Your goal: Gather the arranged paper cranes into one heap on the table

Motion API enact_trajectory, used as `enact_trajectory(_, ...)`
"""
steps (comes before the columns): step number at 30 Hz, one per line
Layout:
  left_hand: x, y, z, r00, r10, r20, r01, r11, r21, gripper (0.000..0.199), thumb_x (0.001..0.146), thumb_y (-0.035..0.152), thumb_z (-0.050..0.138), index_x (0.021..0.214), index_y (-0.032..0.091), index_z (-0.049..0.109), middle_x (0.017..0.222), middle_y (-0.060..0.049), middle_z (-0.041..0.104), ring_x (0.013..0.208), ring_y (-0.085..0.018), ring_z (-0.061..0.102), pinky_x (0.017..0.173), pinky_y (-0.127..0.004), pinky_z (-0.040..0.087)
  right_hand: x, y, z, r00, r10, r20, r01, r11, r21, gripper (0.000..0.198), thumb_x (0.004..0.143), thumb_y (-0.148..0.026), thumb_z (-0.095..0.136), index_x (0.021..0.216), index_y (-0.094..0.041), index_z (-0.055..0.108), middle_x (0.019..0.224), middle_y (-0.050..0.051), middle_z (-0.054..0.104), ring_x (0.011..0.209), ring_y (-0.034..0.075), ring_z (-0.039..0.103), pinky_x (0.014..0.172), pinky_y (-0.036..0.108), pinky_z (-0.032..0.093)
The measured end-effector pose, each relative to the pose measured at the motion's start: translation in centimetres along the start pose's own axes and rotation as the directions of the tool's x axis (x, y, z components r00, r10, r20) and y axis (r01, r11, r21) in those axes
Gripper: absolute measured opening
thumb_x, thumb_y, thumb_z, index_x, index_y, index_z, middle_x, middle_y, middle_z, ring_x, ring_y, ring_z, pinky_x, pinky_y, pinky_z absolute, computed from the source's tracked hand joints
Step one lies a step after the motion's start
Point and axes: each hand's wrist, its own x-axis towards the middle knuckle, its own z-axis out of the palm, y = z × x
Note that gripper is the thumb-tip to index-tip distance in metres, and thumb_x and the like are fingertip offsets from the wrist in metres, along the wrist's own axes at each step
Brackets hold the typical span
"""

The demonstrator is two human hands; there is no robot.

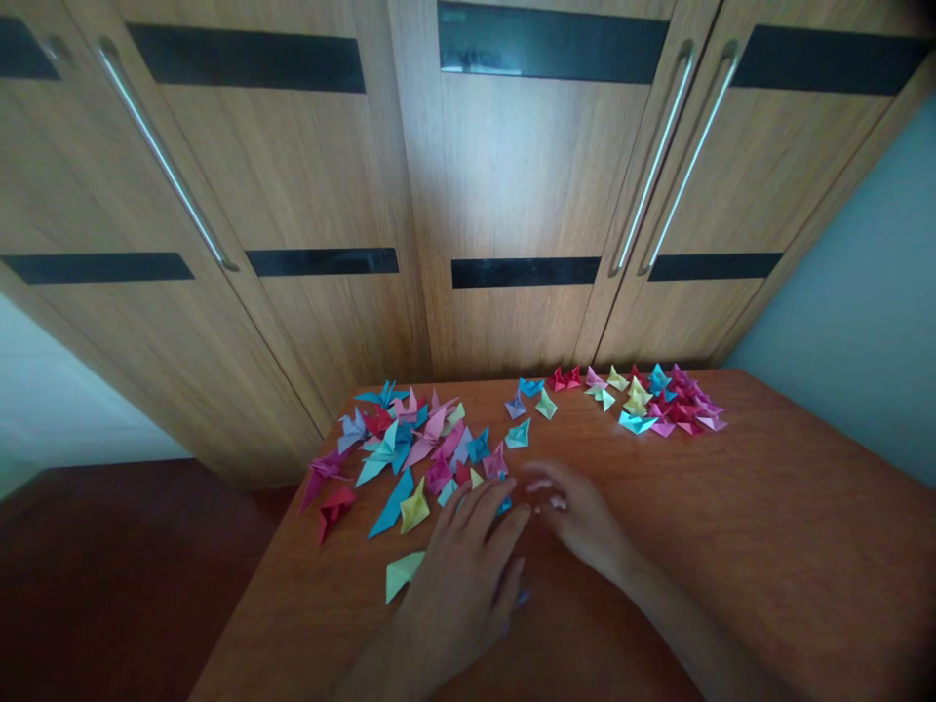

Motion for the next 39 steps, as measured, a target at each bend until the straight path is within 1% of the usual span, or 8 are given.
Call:
enact_trajectory(3,1.5,-1.2,-0.2,1.000,-0.010,-0.025,0.010,1.000,-0.023,0.051,0.082,0.019,0.054,0.131,0.029,0.043,0.144,-0.008,0.038,0.132,-0.030,0.035,0.107,-0.056,0.031,4.4,3.0,-4.0,0.982,-0.012,-0.189,-0.035,0.970,-0.242,0.037,0.076,-0.017,0.048,0.111,-0.022,0.060,0.109,0.007,0.063,0.096,0.021,0.061,0.082,0.037,0.050)
enact_trajectory(7,5.6,-3.4,0.3,0.997,-0.068,-0.040,0.065,0.995,-0.072,0.058,0.081,0.032,0.061,0.134,0.028,0.039,0.144,-0.009,0.037,0.132,-0.031,0.034,0.107,-0.053,0.031,11.8,5.1,-7.7,0.952,-0.109,-0.288,-0.087,0.802,-0.591,0.031,0.082,-0.029,0.056,0.110,-0.019,0.062,0.119,0.012,0.058,0.114,0.028,0.050,0.097,0.044,0.039)
enact_trajectory(11,11.0,-5.7,1.9,0.993,-0.103,-0.054,0.095,0.986,-0.135,0.064,0.078,0.041,0.064,0.134,0.027,0.036,0.143,-0.010,0.036,0.132,-0.032,0.034,0.106,-0.050,0.030,16.7,5.5,-8.7,0.957,-0.055,-0.285,-0.141,0.768,-0.625,0.029,0.087,-0.033,0.056,0.112,-0.018,0.059,0.120,0.013,0.056,0.105,0.024,0.055,0.089,0.041,0.045)
enact_trajectory(16,16.8,-7.9,4.7,0.990,-0.124,0.067,0.133,0.977,-0.166,0.060,0.079,0.047,0.061,0.130,0.023,0.040,0.142,-0.012,0.036,0.127,-0.032,0.041,0.103,-0.046,0.034,18.6,6.0,-8.2,0.971,-0.055,-0.235,-0.105,0.778,-0.619,0.032,0.091,-0.034,0.053,0.118,-0.018,0.054,0.119,0.008,0.056,0.099,0.019,0.058,0.083,0.040,0.051)
enact_trajectory(25,19.5,-9.4,7.9,0.974,-0.084,0.210,0.127,0.972,-0.199,0.058,0.074,0.052,0.063,0.119,0.018,0.050,0.122,-0.013,0.055,0.111,-0.030,0.054,0.094,-0.042,0.042,15.7,7.2,-6.4,0.988,-0.080,-0.129,-0.017,0.785,-0.620,0.025,0.091,-0.036,0.049,0.101,-0.019,0.065,0.106,0.007,0.065,0.094,0.019,0.060,0.087,0.036,0.047)
enact_trajectory(28,18.1,-8.6,7.6,0.968,-0.062,0.243,0.112,0.973,-0.201,0.061,0.070,0.054,0.065,0.118,0.020,0.051,0.120,-0.012,0.057,0.109,-0.031,0.056,0.092,-0.042,0.043,13.3,7.3,-5.3,0.988,-0.104,-0.109,0.016,0.791,-0.612,0.029,0.091,-0.037,0.043,0.094,-0.022,0.068,0.098,0.006,0.069,0.095,0.021,0.060,0.089,0.035,0.043)
enact_trajectory(34,12.6,-6.0,6.5,0.959,-0.041,0.280,0.071,0.993,-0.099,0.078,0.057,0.056,0.074,0.121,0.020,0.049,0.126,-0.016,0.050,0.112,-0.040,0.051,0.090,-0.054,0.043,7.9,6.3,-2.4,0.959,-0.233,-0.159,0.123,0.852,-0.509,0.032,0.089,-0.030,0.040,0.104,-0.020,0.066,0.103,0.007,0.067,0.101,0.022,0.056,0.095,0.038,0.039)
enact_trajectory(39,9.5,-5.3,5.7,0.981,-0.061,0.184,0.073,0.996,-0.058,0.034,0.076,0.022,0.059,0.110,0.020,0.054,0.117,-0.012,0.054,0.107,-0.031,0.055,0.089,-0.045,0.046,5.3,4.4,0.2,0.950,-0.146,-0.278,0.062,0.955,-0.289,0.030,0.083,-0.030,0.049,0.106,-0.020,0.065,0.106,0.008,0.066,0.101,0.023,0.056,0.093,0.040,0.040)
